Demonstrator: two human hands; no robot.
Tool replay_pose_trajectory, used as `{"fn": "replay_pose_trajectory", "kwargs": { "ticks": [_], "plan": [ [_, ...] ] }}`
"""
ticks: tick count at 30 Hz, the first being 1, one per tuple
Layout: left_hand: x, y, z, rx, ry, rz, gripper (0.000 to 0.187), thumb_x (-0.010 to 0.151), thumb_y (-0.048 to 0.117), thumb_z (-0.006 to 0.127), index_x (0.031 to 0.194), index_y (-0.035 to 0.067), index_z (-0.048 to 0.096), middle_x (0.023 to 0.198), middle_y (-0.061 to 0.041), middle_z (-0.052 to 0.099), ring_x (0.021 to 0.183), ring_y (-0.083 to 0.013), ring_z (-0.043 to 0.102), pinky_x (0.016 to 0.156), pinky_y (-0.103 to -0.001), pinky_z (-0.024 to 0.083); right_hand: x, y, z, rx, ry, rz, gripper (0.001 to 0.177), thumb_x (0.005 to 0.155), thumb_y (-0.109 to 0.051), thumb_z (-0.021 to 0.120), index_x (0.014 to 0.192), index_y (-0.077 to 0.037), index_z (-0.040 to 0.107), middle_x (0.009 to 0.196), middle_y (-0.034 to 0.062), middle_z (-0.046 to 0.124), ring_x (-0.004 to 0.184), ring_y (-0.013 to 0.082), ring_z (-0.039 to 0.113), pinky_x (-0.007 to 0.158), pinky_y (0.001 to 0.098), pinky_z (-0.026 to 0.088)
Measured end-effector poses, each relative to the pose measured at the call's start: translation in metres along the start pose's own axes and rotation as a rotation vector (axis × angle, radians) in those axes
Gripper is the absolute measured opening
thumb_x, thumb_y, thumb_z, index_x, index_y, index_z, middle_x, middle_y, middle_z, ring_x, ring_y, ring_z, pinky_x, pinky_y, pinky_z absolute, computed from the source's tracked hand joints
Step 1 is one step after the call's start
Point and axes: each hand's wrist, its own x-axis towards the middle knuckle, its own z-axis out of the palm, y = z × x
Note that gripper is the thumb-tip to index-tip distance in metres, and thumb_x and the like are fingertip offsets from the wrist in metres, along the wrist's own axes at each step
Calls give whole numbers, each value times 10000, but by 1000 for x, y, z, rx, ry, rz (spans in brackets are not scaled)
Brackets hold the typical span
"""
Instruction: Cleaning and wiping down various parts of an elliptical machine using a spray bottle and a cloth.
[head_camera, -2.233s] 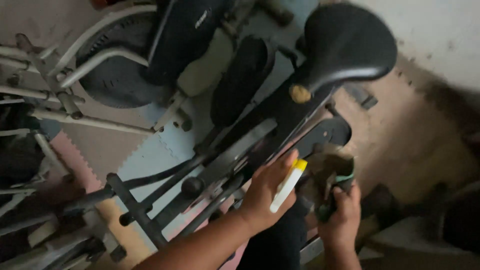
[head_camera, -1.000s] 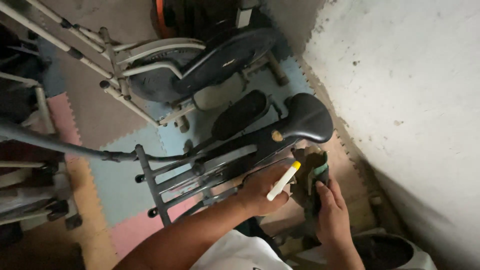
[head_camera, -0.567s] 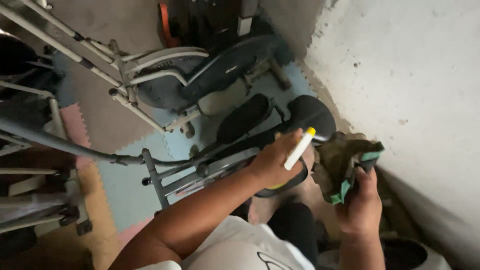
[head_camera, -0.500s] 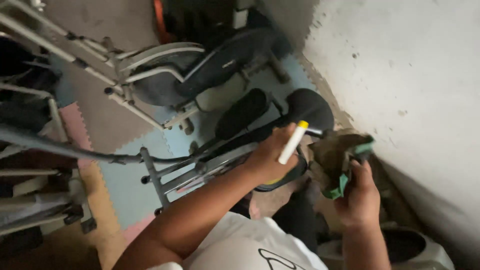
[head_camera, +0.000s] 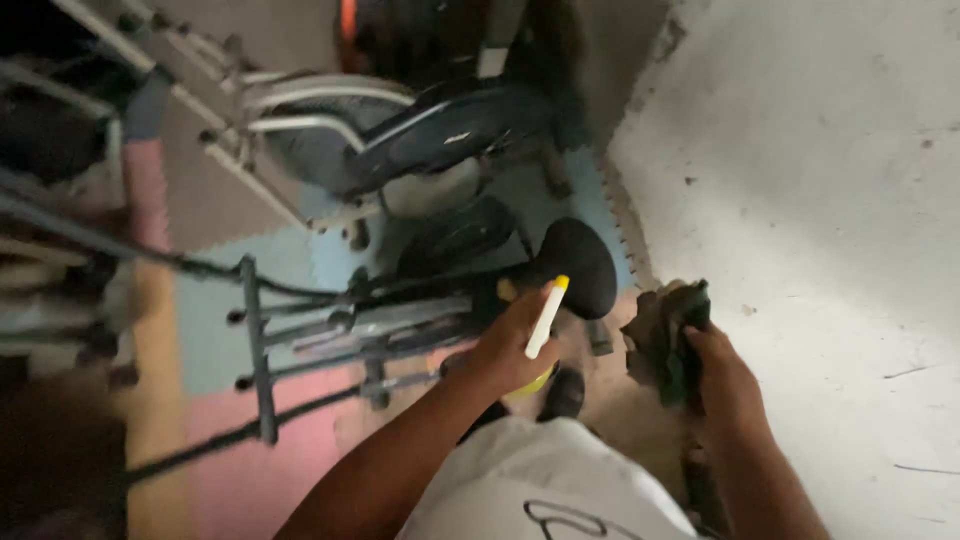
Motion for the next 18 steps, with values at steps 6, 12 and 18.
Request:
{"fn": "replay_pose_trajectory", "kwargs": {
  "ticks": [6,12,18],
  "plan": [
    [-4,33,-20,-44,51,-175,689,896,176,653,1530,11,438,1407,-268,576,1290,-458,587,1063,-471,500,15,3,-4,-70,-132,34,468,1004,-237,453,1407,-27,563,1158,159,712,956,280,709,845,399,569],
    [-18,13,-22,199,122,1,746,868,173,684,1534,-5,400,1459,-296,536,1375,-507,498,1166,-533,434,44,36,-35,-354,-48,-89,448,1094,-346,536,1446,-84,625,964,143,615,737,226,489,596,400,397],
    [-19,38,-43,34,122,-45,721,815,115,683,1493,2,465,1414,-330,529,1346,-516,504,1108,-515,452,-10,-4,16,-242,60,16,449,1052,-367,570,1456,-193,661,948,86,628,727,192,500,559,336,351]
  ]
}}
